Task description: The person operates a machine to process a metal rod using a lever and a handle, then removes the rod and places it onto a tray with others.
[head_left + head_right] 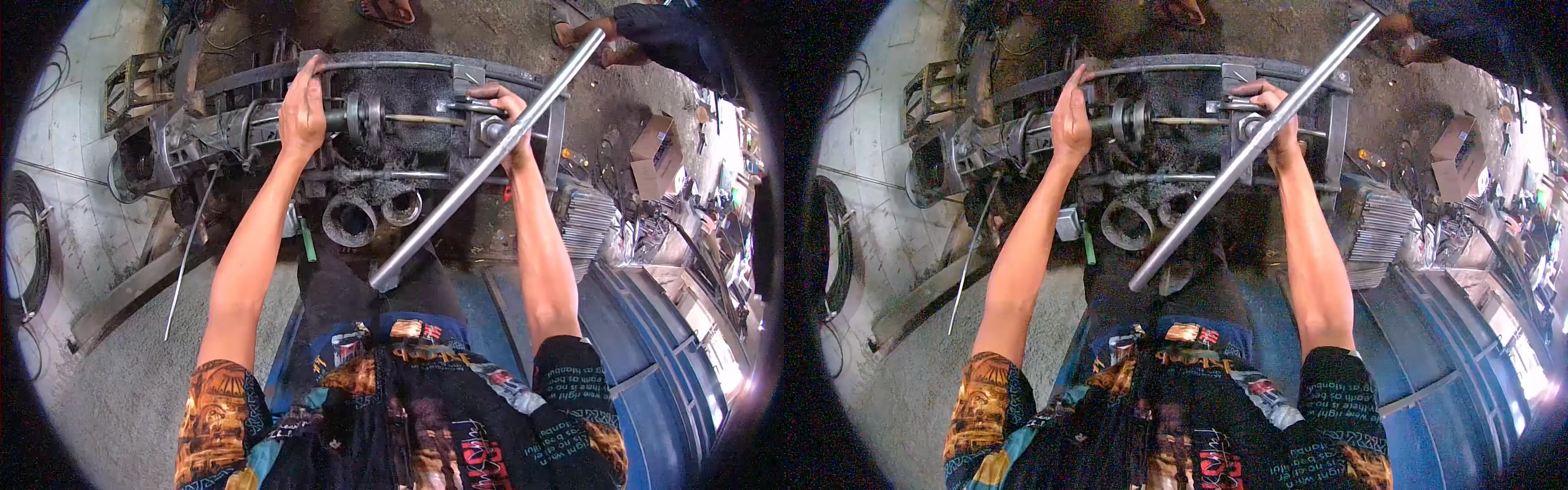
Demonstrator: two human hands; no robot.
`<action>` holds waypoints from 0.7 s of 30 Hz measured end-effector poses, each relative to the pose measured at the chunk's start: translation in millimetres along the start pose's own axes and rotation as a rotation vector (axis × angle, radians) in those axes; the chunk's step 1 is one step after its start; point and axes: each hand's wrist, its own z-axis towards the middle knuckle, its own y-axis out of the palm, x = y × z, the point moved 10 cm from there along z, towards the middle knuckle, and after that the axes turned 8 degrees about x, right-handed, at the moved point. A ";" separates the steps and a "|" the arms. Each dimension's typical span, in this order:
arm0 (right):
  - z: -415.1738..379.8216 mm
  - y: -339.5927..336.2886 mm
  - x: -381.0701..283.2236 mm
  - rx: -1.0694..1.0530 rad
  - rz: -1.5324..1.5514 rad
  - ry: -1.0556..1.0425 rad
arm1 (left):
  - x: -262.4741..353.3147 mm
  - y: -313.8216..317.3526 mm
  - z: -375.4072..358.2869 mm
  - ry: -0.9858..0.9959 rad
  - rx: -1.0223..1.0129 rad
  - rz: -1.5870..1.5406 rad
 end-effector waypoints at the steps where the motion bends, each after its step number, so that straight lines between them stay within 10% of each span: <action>1: 0.9 0.4 -1.0 0.001 0.020 -0.011 | 1.8 -1.0 1.7 0.002 0.005 -0.021; 21: 4.0 2.0 7.1 0.003 -0.005 0.037 | -8.7 0.9 2.7 -0.080 -0.017 0.034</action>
